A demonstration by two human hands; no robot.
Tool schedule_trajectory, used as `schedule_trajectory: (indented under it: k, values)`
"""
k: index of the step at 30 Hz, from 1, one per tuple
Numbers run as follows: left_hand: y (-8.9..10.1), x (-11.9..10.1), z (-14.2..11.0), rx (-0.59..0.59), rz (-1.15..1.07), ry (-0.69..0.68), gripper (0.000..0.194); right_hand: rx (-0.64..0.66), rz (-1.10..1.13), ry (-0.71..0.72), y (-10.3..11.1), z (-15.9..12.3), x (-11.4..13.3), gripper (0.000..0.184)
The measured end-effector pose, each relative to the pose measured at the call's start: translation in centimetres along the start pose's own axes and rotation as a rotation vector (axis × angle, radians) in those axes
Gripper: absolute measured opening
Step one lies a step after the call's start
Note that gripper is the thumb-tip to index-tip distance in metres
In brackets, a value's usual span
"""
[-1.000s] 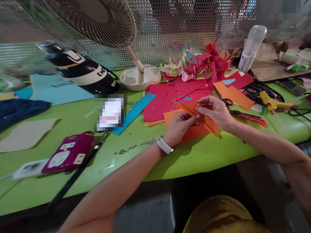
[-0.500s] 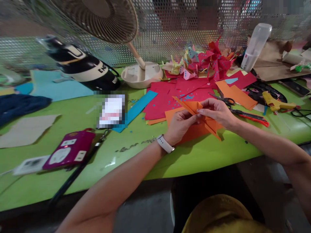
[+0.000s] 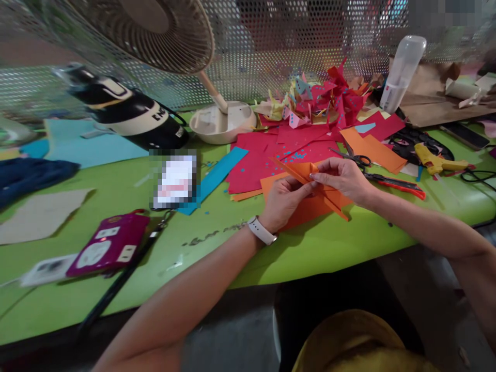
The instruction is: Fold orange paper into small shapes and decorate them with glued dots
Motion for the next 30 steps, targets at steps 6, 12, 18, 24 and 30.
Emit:
schedule_trajectory:
  k: [6,12,18,24,30]
  values:
    - [0.1,0.0,0.0,0.0,0.015,-0.001,0.038,0.019,0.145,-0.075,-0.2,0.1,-0.6,0.041]
    - [0.2,0.0,0.0,0.006,0.031,-0.01,0.038,0.025,0.174,-0.121,-0.1,0.0,-0.9,0.04]
    - [0.0,-0.2,0.1,0.036,0.068,-0.024,0.038,0.04,0.131,-0.097,0.0,0.1,-0.7,0.04]
    - [0.2,0.0,0.1,0.014,0.032,0.0,0.034,0.058,0.011,-0.064,0.7,0.6,0.0,0.044]
    - [0.1,-0.2,0.0,0.025,0.006,0.022,0.035,0.038,-0.172,0.104,1.0,0.8,1.8,0.046]
Point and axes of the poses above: each hand's wrist, its own z-axis towards the middle knuckle, its own y-axis out of the back of the hand, x = y × z, the point moved 7 cm from there along z, towards the middle knuckle, and after that the axes turned 2 degrees about x, right-handed, at the moved point
